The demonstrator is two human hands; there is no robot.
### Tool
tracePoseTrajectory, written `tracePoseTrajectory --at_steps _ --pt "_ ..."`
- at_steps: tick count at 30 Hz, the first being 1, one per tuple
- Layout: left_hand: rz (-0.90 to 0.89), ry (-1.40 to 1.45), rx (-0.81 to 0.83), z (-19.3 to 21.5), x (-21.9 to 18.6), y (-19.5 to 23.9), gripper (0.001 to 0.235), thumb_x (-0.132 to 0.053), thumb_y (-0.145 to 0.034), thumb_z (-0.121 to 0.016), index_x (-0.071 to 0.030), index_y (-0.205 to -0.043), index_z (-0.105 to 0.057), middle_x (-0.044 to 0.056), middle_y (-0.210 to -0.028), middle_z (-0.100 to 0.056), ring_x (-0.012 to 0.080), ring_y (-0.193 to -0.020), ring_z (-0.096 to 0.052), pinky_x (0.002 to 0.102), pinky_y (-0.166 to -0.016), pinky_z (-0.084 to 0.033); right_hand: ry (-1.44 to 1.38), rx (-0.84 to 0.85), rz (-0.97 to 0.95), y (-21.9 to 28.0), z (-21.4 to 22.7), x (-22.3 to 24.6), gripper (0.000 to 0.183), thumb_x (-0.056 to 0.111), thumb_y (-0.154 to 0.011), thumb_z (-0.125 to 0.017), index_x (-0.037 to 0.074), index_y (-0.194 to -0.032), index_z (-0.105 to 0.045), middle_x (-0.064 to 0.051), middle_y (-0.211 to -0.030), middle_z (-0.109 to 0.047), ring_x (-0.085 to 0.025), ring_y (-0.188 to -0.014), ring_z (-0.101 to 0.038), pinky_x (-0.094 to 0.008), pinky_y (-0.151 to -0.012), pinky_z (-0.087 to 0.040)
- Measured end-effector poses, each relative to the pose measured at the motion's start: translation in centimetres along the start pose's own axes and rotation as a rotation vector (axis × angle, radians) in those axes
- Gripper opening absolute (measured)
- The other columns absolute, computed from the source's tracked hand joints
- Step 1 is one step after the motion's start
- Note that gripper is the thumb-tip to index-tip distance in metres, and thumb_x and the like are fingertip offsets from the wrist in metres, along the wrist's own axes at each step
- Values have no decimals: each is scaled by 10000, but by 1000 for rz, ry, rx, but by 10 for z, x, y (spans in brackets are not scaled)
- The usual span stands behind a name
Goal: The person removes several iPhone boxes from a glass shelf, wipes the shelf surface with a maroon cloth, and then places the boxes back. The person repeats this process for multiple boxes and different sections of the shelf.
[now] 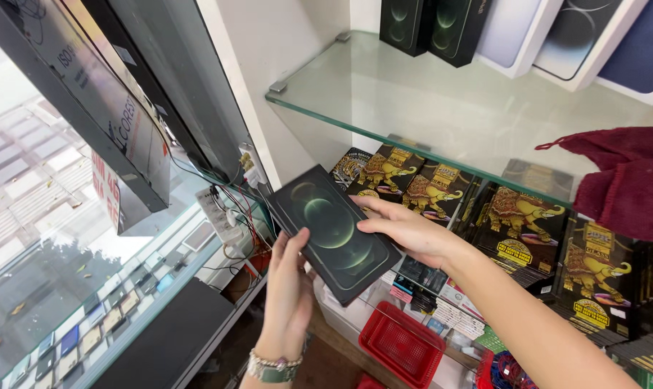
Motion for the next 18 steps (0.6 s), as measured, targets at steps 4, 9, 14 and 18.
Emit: tracePoseTrajectory --at_steps 4,9,14,18 --pt "94 43 -96 18 61 -30 693 -229 -822 -732 -107 -1450 -467 19 -1266 -624 184 -1135 -582 424 -971 -451 31 -80 -58 -33 50 -61 583 283 -978 -564 44 -1501 -469 -107 -1386 -650 -173 -1233 -633 -324 -1056 -487" --pt "164 51 -277 48 120 -61 728 -212 -795 -735 -175 -1455 -429 16 -1250 -586 186 -1149 -544 447 -964 -427 223 -283 -268 -60 115 -170 546 392 -1072 -368 80 -1480 -552 -103 -1385 -706 -216 -1270 -652 -337 -1095 -491" --pt "226 37 -353 65 164 -91 721 -225 -785 -728 -151 -1445 -448 25 -1279 -566 189 -1172 -534 450 -913 -412 482 -163 -122 -101 143 -234 536 392 -1028 -409 194 -1517 -504 -27 -1531 -562 -201 -1402 -534 -337 -1171 -369" --pt "236 68 -348 67 188 -111 758 -222 -766 -750 -193 -1454 -432 17 -1309 -561 188 -1191 -518 447 -921 -394 600 -185 -154 -108 154 -243 590 483 -1027 -385 213 -1551 -417 -13 -1585 -456 -191 -1462 -419 -330 -1186 -316"
Point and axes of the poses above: each hand's wrist, its own y-axis away from the middle knuckle, its own z-axis out of the back of the hand, x = y × z, the point moved 5 cm from there along -y, towards the middle knuckle
